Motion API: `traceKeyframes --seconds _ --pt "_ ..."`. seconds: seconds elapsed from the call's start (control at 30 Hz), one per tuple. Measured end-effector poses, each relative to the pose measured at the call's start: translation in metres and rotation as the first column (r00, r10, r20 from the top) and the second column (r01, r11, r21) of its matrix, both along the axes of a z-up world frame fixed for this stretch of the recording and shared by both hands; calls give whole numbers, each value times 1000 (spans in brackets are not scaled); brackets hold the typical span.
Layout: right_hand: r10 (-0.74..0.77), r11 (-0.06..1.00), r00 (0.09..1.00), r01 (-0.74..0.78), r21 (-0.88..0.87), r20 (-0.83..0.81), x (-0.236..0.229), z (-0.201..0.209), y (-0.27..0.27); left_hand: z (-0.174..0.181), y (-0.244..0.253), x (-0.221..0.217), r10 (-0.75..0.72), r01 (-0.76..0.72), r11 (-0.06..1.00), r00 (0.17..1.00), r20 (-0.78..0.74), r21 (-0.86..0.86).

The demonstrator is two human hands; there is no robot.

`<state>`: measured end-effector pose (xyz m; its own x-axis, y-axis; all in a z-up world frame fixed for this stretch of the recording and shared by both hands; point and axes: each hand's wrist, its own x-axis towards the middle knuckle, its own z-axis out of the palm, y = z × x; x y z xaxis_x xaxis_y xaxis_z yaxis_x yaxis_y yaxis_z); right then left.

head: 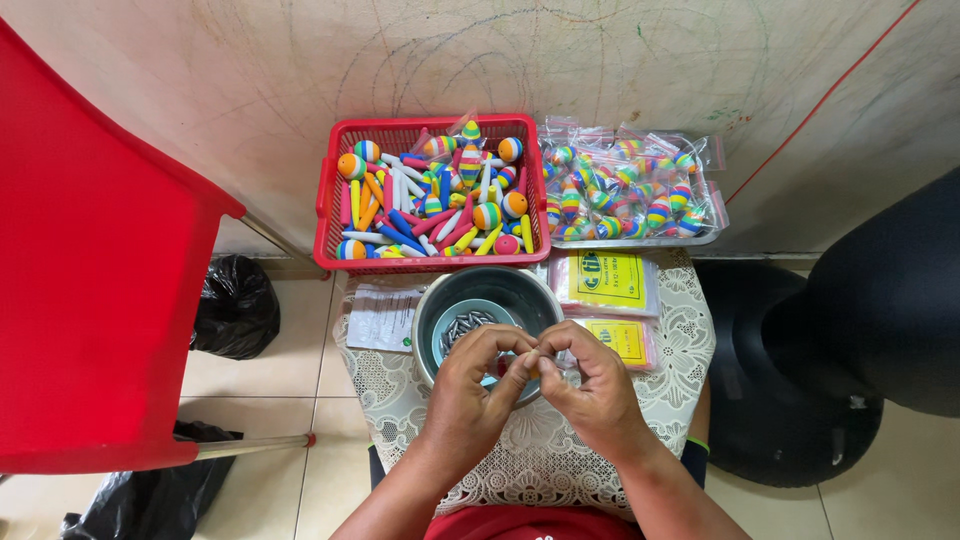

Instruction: The person places colorful toy floats into small clear plastic bags, adding a small piece of metal to each bag, and then arranges the bags on a table.

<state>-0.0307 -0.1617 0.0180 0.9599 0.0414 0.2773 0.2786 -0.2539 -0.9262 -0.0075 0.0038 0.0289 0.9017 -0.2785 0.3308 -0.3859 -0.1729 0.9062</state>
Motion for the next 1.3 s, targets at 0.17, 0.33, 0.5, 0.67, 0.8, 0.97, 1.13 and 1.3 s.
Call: traceKeyframes --seconds 0.17,0.33,0.5,0.67,0.8,0.97,1.13,1.3 --pt "27 999 1000 -26 -32 10 -1 1 -2 -1 2 0 4 -5 999 999 44 38" --pt "54 998 999 -55 -31 -5 -1 -3 -3 -5 7 4 14 -13 999 1000 -15 45" --pt "103 994 995 -103 -31 -4 0 -3 -5 -2 12 5 61 -61 997 998 7 56" --pt "97 994 995 -98 -53 -12 0 -4 -6 -2 15 8 65 -65 998 998 26 -1" --pt "86 995 993 -90 -51 -84 -3 -9 -10 1 22 11 183 -187 980 982 -54 -72" --pt "35 998 993 -29 60 -108 -7 -13 -13 2 27 9 154 -154 988 988 -29 -20" --pt "90 996 996 -90 -20 -19 -2 3 -6 -11 16 -1 -58 59 998 998 -7 29" --pt "167 985 986 -166 -46 14 1 8 -5 -17 13 -5 -58 59 998 997 55 -10"
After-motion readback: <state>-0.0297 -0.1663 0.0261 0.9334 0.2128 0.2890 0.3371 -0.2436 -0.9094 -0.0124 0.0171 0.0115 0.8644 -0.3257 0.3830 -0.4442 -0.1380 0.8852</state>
